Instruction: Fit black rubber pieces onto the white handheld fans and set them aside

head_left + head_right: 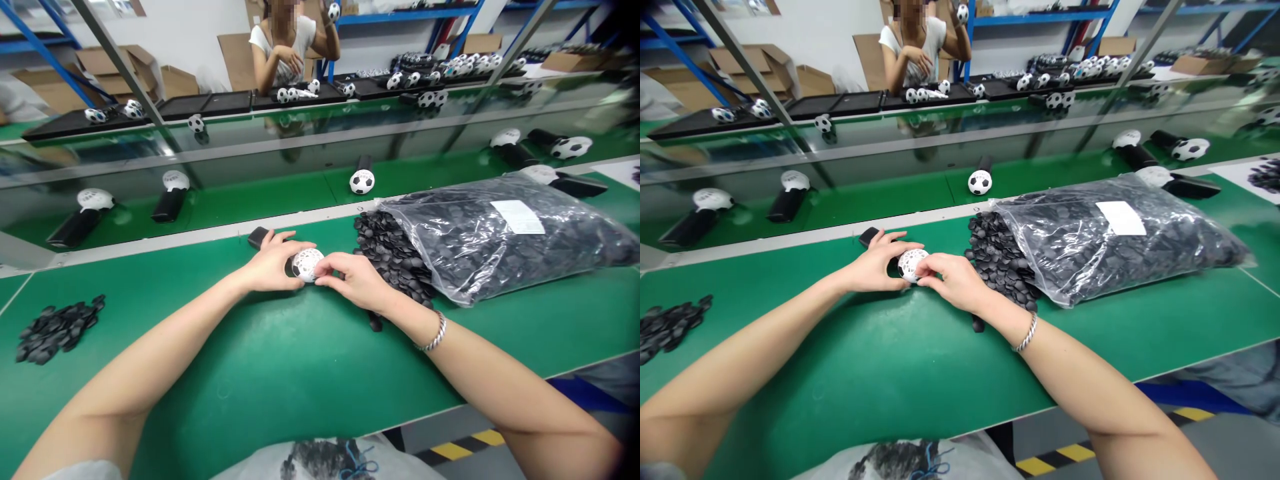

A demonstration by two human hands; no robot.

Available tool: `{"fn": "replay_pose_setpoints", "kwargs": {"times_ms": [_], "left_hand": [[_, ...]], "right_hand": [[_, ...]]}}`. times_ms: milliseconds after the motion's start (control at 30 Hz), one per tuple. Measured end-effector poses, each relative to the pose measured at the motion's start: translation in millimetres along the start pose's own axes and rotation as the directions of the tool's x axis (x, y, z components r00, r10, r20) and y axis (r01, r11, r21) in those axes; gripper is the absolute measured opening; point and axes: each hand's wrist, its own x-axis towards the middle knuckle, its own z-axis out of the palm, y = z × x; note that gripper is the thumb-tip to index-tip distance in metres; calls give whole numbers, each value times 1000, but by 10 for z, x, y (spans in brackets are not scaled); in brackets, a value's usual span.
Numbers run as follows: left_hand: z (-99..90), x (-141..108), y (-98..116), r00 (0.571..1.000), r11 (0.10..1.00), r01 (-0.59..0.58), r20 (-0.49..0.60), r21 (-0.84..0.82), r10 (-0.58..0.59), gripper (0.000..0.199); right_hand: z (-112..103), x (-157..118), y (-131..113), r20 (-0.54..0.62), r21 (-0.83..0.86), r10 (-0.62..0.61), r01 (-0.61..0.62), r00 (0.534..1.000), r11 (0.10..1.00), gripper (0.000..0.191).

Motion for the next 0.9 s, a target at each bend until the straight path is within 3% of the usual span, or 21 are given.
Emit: {"fn": "replay_pose_setpoints", "kwargs": {"times_ms": [167,533,633,800,900], "left_hand": [[18,4,32,1000,1000,2,-20,-3,-2,70],[58,29,74,995,997,63,-79,-43,-66,57],[60,22,60,998,998,42,-55,-39,-44,63],[66,16,52,999,999,26,-34,-37,-27,74],[63,22,54,999,998,30,-31,-52,-32,72]], "right_hand": [[47,14,21,-51,81,22,-18,998,997,7],[57,105,82,-24,260,180,-168,983,951,26],[55,98,81,-18,255,147,-137,989,957,21],[70,58,81,-57,154,-11,20,998,988,2],[54,47,88,-70,162,26,-14,997,987,3]]}}
